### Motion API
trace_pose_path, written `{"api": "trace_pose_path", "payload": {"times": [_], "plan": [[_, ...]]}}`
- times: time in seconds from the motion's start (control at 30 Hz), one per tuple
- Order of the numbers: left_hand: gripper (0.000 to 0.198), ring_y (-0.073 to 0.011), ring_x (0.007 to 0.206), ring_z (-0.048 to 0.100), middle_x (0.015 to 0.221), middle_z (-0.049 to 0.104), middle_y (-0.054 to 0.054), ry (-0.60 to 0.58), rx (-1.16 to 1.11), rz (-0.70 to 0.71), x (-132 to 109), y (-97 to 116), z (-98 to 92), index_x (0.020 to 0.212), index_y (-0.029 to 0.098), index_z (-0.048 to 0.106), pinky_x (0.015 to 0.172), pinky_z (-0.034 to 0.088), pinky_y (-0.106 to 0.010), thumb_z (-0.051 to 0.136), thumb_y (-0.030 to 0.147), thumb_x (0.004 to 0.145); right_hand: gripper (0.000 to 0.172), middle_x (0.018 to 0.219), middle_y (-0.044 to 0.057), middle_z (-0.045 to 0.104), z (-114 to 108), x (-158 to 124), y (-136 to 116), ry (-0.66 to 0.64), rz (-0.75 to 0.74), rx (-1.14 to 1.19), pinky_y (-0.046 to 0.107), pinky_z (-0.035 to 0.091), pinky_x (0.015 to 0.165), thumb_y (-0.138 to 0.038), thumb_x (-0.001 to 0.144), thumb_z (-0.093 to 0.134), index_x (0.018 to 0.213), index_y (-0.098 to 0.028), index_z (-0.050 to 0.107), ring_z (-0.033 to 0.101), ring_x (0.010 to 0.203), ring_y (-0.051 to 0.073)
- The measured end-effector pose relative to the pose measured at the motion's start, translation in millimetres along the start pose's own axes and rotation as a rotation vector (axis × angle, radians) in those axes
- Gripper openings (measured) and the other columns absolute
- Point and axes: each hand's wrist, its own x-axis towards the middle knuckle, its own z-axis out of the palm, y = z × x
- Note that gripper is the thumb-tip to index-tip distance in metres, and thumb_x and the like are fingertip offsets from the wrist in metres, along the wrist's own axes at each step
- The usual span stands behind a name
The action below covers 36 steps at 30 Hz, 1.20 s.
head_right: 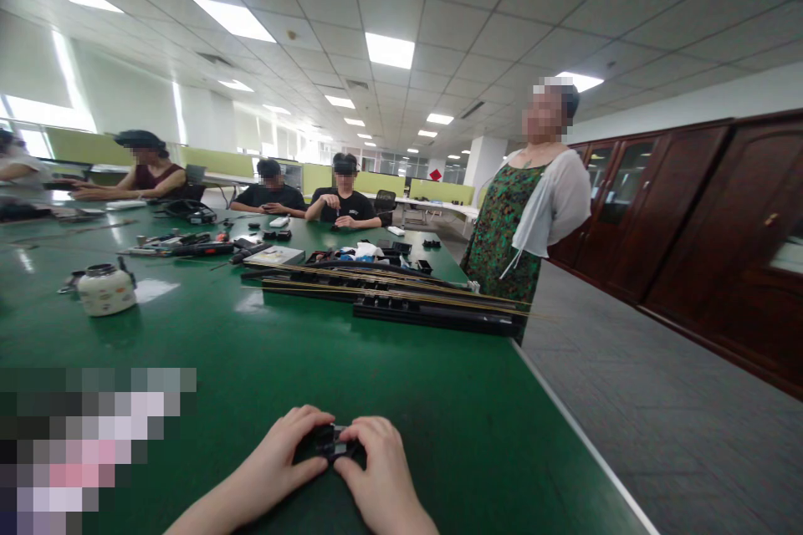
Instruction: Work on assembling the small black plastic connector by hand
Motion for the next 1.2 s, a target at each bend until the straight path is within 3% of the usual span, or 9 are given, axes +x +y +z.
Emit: {"api": "trace_pose_path", "payload": {"times": [0.17, 0.37, 0.7, 1.2], "plan": [[0.044, -0.0215, 0.099, 0.052, 0.105, 0.059, -0.003, 0.005, -0.003, -0.024, 0, 3, -1.7, 0.109, 0.027, 0.054, 0.087, 0.039, -0.034, 0.062, 0.019, 0.066, 0.019, 0.099, 0.002, 0.064, 0, 0, -1, -0.001, -0.015, -0.006, 0.036, 0.037, 0.093, -0.018, 0.066, 0.061, 0.083, -0.026, 0.065, 0.053, 0.102, 0.022], [0.036, -0.0215, 0.096, 0.053, 0.102, 0.061, -0.003, -0.013, -0.009, -0.021, 1, 5, -4.2, 0.104, 0.026, 0.058, 0.085, 0.04, -0.033, 0.06, 0.024, 0.068, 0.018, 0.1, 0.002, 0.064, 0, 1, -1, 0.004, -0.002, 0.007, 0.036, 0.037, 0.093, -0.02, 0.067, 0.061, 0.084, -0.026, 0.065, 0.053, 0.103, 0.022], [0.04, -0.0209, 0.097, 0.052, 0.103, 0.06, -0.003, -0.013, 0.003, -0.031, 1, 2, -2.5, 0.106, 0.026, 0.057, 0.088, 0.039, -0.033, 0.061, 0.022, 0.066, 0.019, 0.094, 0.005, 0.065, 4, 6, 13, 0.146, 0.099, 0.22, 0.035, 0.043, 0.087, -0.025, 0.07, 0.058, 0.089, -0.021, 0.062, 0.058, 0.093, 0.022], [0.042, -0.0224, 0.098, 0.053, 0.103, 0.061, -0.004, -0.02, -0.018, -0.042, 1, 3, -4.1, 0.106, 0.024, 0.057, 0.088, 0.039, -0.035, 0.06, 0.022, 0.064, 0.048, 0.102, 0.012, 0.067, 0, 18, 30, 0.365, 0.21, 0.684, 0.041, 0.044, 0.093, -0.045, 0.062, 0.067, 0.097, -0.014, 0.059, 0.061, 0.099, 0.026]]}}
